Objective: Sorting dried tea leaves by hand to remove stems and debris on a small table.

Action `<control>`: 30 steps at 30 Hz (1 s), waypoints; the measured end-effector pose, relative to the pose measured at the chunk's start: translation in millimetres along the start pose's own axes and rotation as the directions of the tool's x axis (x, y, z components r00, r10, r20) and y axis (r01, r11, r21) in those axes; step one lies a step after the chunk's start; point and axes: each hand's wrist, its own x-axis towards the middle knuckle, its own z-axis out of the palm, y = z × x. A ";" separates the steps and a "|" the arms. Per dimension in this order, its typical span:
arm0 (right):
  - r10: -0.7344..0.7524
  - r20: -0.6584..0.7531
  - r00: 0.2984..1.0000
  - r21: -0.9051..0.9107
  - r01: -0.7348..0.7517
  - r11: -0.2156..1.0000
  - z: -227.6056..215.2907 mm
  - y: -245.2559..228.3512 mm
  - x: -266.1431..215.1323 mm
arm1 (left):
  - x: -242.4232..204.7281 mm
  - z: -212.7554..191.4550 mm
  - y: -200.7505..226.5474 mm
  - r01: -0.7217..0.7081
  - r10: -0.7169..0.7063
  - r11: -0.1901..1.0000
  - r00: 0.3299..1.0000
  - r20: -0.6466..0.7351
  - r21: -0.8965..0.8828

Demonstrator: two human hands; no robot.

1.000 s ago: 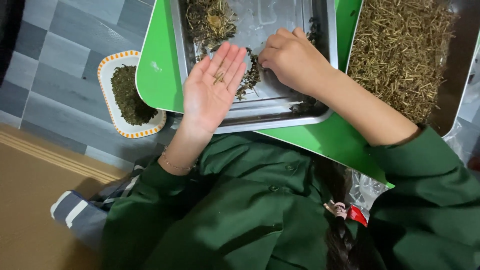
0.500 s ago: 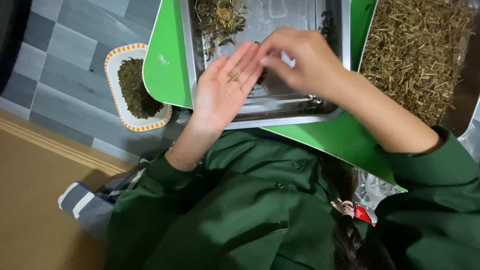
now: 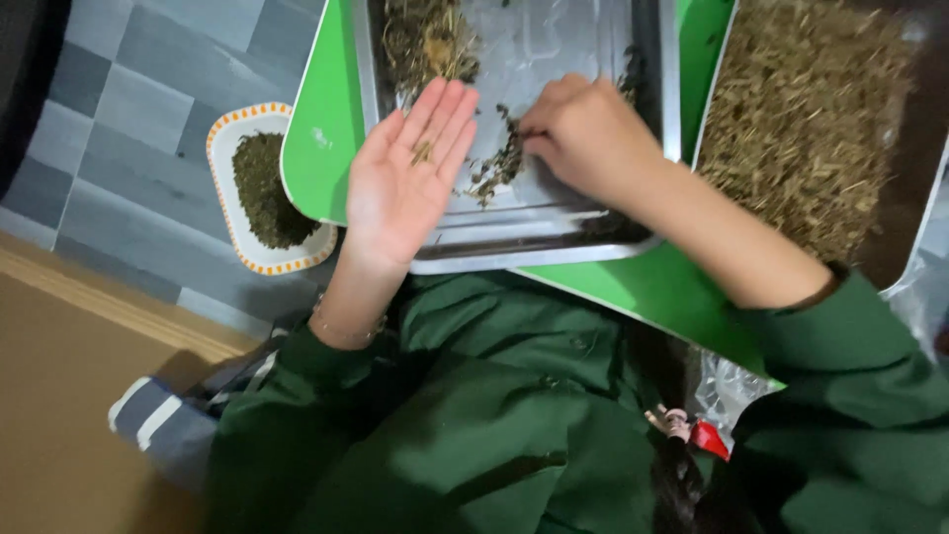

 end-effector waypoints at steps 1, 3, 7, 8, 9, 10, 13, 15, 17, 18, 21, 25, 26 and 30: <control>-0.002 0.002 1.000 -0.027 0.002 1.000 1.6 -0.9 0.6 | 0.6 -1.5 0.8 -0.007 0.007 1.000 1.000 -0.007 0.001; -0.016 0.005 1.000 -0.057 0.016 0.998 3.6 1.2 3.9 | 2.8 -1.0 2.0 -0.024 0.024 1.000 1.000 -0.009 -0.003; -0.018 0.008 1.000 -0.039 0.019 0.999 7.2 -3.7 1.4 | 0.6 -1.6 0.4 -0.036 0.038 0.999 0.996 -0.078 0.029; -0.015 0.007 1.000 -0.024 0.015 1.000 4.5 -5.1 2.0 | 2.6 -0.5 0.1 -0.038 0.041 0.999 0.996 -0.084 0.032; -0.018 0.011 1.000 -0.021 0.018 1.000 9.3 -3.1 0.9 | 4.8 -6.4 0.5 -0.042 0.044 0.999 0.995 -0.087 0.029; -0.038 -0.030 0.999 -0.049 0.037 0.998 13.9 -1.1 0.6 | 7.5 -11.5 1.8 -0.028 0.034 0.996 0.996 -0.081 0.080; -0.066 -0.086 0.994 -0.090 0.058 0.994 23.8 4.1 0.0 | 11.0 -16.6 1.6 -0.027 0.038 0.991 0.996 -0.081 0.134; -0.068 -0.099 0.993 -0.098 0.059 0.993 28.6 5.6 -1.8 | 10.8 -17.5 0.6 -0.035 0.048 0.990 0.995 -0.090 0.138; -0.066 -0.127 0.990 -0.088 0.055 0.995 31.5 6.4 -3.1 | 10.4 -17.9 0.8 -0.033 0.047 0.989 0.994 -0.094 0.143; -0.065 -0.125 0.990 -0.084 0.054 0.995 32.3 5.9 -4.2 | 10.8 -20.0 0.3 -0.032 0.046 0.989 0.994 -0.099 0.143; -0.095 -0.140 0.986 -0.174 0.070 0.982 31.5 4.8 -5.2 | 13.9 -23.6 -1.2 -0.016 0.027 0.990 0.996 -0.079 0.137; -0.154 -0.146 0.977 -0.300 0.105 0.948 37.0 2.1 -4.5 | 14.2 -25.2 -3.2 -0.008 0.020 0.991 0.996 -0.090 0.137; -0.163 -0.151 0.975 -0.325 0.107 0.940 40.9 2.7 -3.6 | 14.7 -25.2 -2.9 -0.006 0.018 0.991 0.996 -0.092 0.131; -0.163 -0.104 0.981 -0.282 0.128 0.951 29.5 8.7 -4.0 | 13.1 -21.4 -8.0 -0.006 0.015 0.994 0.997 -0.080 0.113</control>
